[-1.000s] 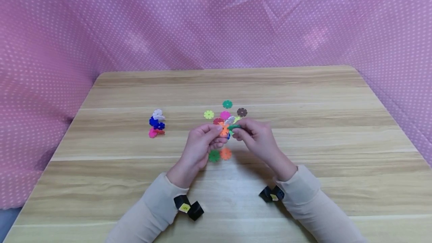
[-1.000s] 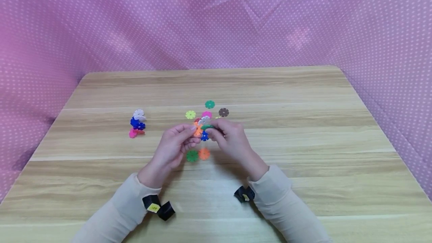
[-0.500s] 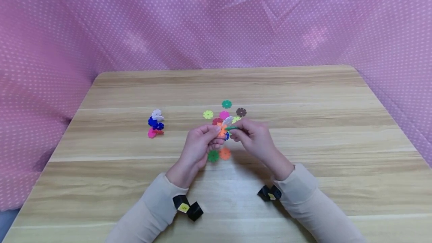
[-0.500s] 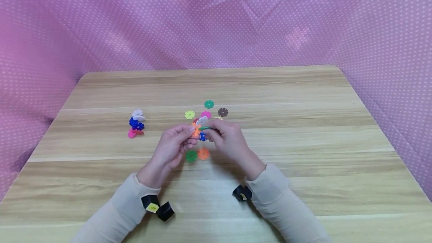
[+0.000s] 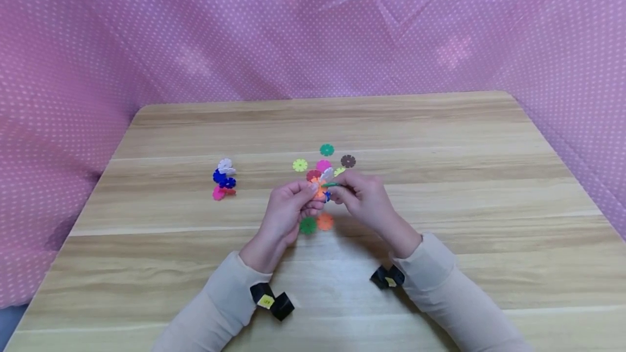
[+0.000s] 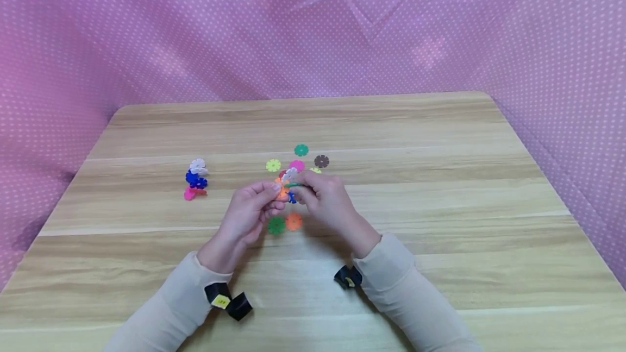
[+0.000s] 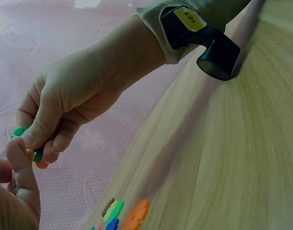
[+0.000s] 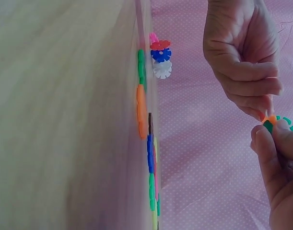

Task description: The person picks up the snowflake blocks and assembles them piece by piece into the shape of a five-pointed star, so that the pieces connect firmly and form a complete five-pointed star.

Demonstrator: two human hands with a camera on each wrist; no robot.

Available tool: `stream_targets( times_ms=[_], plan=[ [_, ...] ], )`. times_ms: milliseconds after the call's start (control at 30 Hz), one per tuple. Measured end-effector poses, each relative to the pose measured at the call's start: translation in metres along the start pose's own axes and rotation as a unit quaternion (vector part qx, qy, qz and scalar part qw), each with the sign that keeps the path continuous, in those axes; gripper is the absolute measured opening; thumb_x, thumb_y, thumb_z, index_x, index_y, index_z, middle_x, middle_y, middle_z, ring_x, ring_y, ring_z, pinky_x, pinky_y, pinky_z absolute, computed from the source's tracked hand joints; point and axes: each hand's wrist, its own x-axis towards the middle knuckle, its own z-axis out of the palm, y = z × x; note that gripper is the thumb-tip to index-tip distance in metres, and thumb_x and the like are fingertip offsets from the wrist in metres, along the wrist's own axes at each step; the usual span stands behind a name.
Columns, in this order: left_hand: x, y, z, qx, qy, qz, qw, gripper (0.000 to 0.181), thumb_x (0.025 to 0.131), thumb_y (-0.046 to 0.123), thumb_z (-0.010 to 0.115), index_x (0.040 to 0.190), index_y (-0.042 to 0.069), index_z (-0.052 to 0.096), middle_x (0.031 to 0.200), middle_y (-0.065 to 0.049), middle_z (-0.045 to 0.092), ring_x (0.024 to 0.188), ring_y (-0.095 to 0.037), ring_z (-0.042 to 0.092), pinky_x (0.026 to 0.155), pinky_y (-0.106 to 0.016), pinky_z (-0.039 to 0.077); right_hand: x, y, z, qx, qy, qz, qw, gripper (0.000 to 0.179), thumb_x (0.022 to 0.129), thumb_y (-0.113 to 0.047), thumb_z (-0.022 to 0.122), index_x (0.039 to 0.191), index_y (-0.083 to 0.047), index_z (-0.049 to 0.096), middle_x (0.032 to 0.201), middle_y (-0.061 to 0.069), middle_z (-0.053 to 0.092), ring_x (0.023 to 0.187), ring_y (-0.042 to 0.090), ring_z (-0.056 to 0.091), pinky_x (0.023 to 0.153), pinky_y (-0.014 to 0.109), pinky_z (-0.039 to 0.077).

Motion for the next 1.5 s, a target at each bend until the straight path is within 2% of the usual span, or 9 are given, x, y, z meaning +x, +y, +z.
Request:
stream_targets(
  times_ms=[267, 500, 633, 700, 867, 1100, 1200, 1367, 1500],
  plan=[
    [0.002, 0.001, -0.002, 0.004, -0.011, -0.002, 0.9999, 0.013, 0.093, 0.007, 0.055, 0.082, 0.006, 0.062, 0.064, 0.000, 0.065, 0.058, -0.008, 0.062, 0.058, -0.019, 0.054, 0.001, 0.001, 0.002, 0.001, -0.001, 0.003, 1.0000, 0.005, 0.081, 0.003, 0.066, 0.083, -0.001, 0.065, 0.072, 0.007, 0.066, 0.062, 0.012, 0.061, 0.055, 0.019, 0.052],
    [0.003, 0.002, -0.014, 0.026, -0.025, -0.020, 0.9991, 0.012, 0.094, 0.012, 0.055, 0.091, 0.004, 0.063, 0.070, -0.001, 0.066, 0.063, -0.009, 0.062, 0.062, -0.019, 0.054, 0.001, 0.001, 0.002, 0.004, -0.048, 0.022, 0.9986, 0.009, 0.085, -0.005, 0.065, 0.093, -0.003, 0.068, 0.074, 0.003, 0.065, 0.063, 0.009, 0.057, 0.057, 0.020, 0.051],
    [0.003, 0.002, -0.023, 0.029, -0.020, -0.022, 0.9991, 0.010, 0.094, 0.012, 0.054, 0.094, 0.005, 0.062, 0.071, 0.001, 0.066, 0.064, -0.008, 0.062, 0.061, -0.018, 0.053, 0.001, 0.003, 0.003, -0.002, -0.058, 0.027, 0.9979, 0.011, 0.085, -0.008, 0.066, 0.095, -0.003, 0.068, 0.077, 0.003, 0.067, 0.063, 0.008, 0.055, 0.056, 0.020, 0.051],
    [0.002, 0.002, -0.028, 0.030, -0.007, -0.018, 0.9993, 0.010, 0.093, 0.012, 0.055, 0.096, 0.005, 0.062, 0.072, 0.001, 0.066, 0.064, -0.008, 0.062, 0.060, -0.018, 0.053, 0.001, 0.004, 0.002, -0.006, -0.055, 0.035, 0.9979, 0.012, 0.084, -0.009, 0.067, 0.095, -0.003, 0.068, 0.080, 0.004, 0.068, 0.065, 0.008, 0.057, 0.057, 0.020, 0.051],
    [0.002, 0.004, -0.043, 0.039, 0.028, -0.017, 0.9987, 0.012, 0.093, 0.012, 0.054, 0.099, 0.005, 0.061, 0.072, 0.002, 0.066, 0.063, -0.008, 0.061, 0.058, -0.017, 0.051, -0.001, 0.006, -0.001, -0.017, -0.051, 0.052, 0.9972, 0.011, 0.084, -0.009, 0.067, 0.093, -0.002, 0.067, 0.080, 0.004, 0.067, 0.066, 0.010, 0.057, 0.056, 0.021, 0.051],
    [-0.001, 0.008, -0.069, 0.072, 0.031, -0.021, 0.9967, 0.015, 0.095, 0.014, 0.051, 0.104, 0.004, 0.058, 0.074, 0.003, 0.065, 0.064, -0.008, 0.060, 0.060, -0.017, 0.051, -0.002, 0.008, -0.003, -0.015, -0.042, 0.045, 0.9980, 0.009, 0.084, -0.007, 0.067, 0.092, -0.002, 0.067, 0.078, 0.004, 0.067, 0.065, 0.010, 0.057, 0.055, 0.022, 0.050],
    [-0.003, 0.008, -0.081, 0.086, 0.035, -0.012, 0.9956, 0.016, 0.095, 0.014, 0.051, 0.105, 0.003, 0.058, 0.074, 0.002, 0.065, 0.064, -0.007, 0.060, 0.061, -0.017, 0.052, -0.002, 0.008, -0.004, -0.012, -0.043, 0.047, 0.9979, 0.009, 0.084, -0.007, 0.067, 0.091, -0.002, 0.067, 0.077, 0.003, 0.066, 0.064, 0.009, 0.056, 0.054, 0.021, 0.049],
    [-0.011, 0.008, -0.105, 0.107, 0.043, 0.002, 0.9933, 0.019, 0.095, 0.014, 0.052, 0.105, -0.001, 0.057, 0.075, 0.001, 0.066, 0.065, -0.007, 0.060, 0.062, -0.017, 0.053, -0.002, 0.009, -0.006, -0.016, -0.043, 0.044, 0.9980, 0.009, 0.084, -0.008, 0.067, 0.090, -0.002, 0.068, 0.074, 0.002, 0.065, 0.061, 0.009, 0.054, 0.052, 0.020, 0.048],
    [-0.018, 0.009, -0.124, 0.126, 0.060, -0.009, 0.9902, 0.021, 0.095, 0.016, 0.053, 0.107, -0.001, 0.056, 0.076, 0.002, 0.065, 0.066, -0.006, 0.060, 0.063, -0.018, 0.053, -0.002, 0.011, -0.009, -0.017, -0.041, 0.038, 0.9983, 0.008, 0.084, -0.007, 0.067, 0.089, -0.001, 0.068, 0.073, 0.002, 0.065, 0.061, 0.009, 0.054, 0.052, 0.020, 0.048]
  ],
)
